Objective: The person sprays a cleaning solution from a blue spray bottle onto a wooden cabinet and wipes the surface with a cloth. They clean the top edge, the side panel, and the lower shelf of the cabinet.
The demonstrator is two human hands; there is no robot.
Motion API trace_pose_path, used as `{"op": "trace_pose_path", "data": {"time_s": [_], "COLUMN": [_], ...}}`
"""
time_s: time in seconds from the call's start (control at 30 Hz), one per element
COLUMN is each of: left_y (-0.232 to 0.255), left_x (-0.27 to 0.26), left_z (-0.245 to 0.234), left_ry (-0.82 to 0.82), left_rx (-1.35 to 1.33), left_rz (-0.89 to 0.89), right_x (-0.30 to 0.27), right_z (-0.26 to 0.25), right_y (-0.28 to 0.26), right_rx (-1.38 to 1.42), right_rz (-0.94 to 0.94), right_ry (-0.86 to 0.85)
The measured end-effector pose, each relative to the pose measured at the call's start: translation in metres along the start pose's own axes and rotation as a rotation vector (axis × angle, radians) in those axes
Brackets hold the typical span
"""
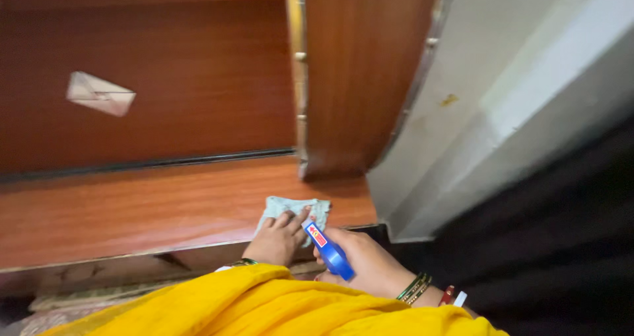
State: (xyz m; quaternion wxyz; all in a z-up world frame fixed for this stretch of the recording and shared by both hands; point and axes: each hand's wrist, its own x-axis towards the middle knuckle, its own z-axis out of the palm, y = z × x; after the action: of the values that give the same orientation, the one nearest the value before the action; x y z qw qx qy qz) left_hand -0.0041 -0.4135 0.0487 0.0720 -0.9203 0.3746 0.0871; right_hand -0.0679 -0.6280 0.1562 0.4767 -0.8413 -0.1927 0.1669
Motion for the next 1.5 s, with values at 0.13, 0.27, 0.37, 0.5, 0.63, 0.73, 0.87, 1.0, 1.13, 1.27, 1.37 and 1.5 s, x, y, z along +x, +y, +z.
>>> {"op": "trace_pose_path", "data": {"time_s": [0.13,0.27,0.37,0.5,0.63,0.73,0.87,1.0,1.13,1.27,1.37,1.5], "left_y": [-0.062,-0.136,-0.193,-0.272,-0.339,-0.366,-0.377,-0.38,-0.383,-0.371,-0.344,-0.292], "left_x": [-0.045,-0.1,-0.135,-0.18,-0.226,-0.251,-0.248,-0.238,-0.222,-0.198,-0.169,-0.14], "left_z": [0.019,0.028,0.025,0.035,0.054,0.064,0.083,0.101,0.107,0.102,0.089,0.061], "left_ry": [-0.088,-0.126,-0.25,-0.292,-0.254,-0.273,-0.176,-0.056,-0.015,0.044,0.017,0.029], "left_rx": [0.032,0.091,0.065,0.142,0.139,0.067,0.041,-0.031,-0.005,-0.013,-0.036,-0.128], "left_rz": [-0.218,-0.37,-0.482,-0.62,-0.741,-0.846,-0.899,-0.93,-0.931,-0.868,-0.783,-0.685], "right_x": [0.034,0.074,0.105,0.144,0.174,0.188,0.193,0.188,0.175,0.165,0.162,0.17], "right_z": [0.018,0.052,0.085,0.132,0.166,0.179,0.183,0.175,0.166,0.154,0.139,0.116], "right_y": [-0.027,-0.056,-0.08,-0.1,-0.113,-0.122,-0.139,-0.154,-0.163,-0.163,-0.162,-0.164], "right_rx": [-0.065,-0.059,-0.029,0.055,0.128,0.08,0.039,0.047,0.072,0.082,0.132,0.237], "right_rz": [0.013,0.007,0.043,-0.004,-0.049,-0.096,-0.068,-0.044,0.124,0.038,0.075,0.141], "right_ry": [-0.066,-0.085,-0.086,-0.08,-0.063,-0.033,-0.018,-0.016,0.001,0.127,0.151,0.081]}}
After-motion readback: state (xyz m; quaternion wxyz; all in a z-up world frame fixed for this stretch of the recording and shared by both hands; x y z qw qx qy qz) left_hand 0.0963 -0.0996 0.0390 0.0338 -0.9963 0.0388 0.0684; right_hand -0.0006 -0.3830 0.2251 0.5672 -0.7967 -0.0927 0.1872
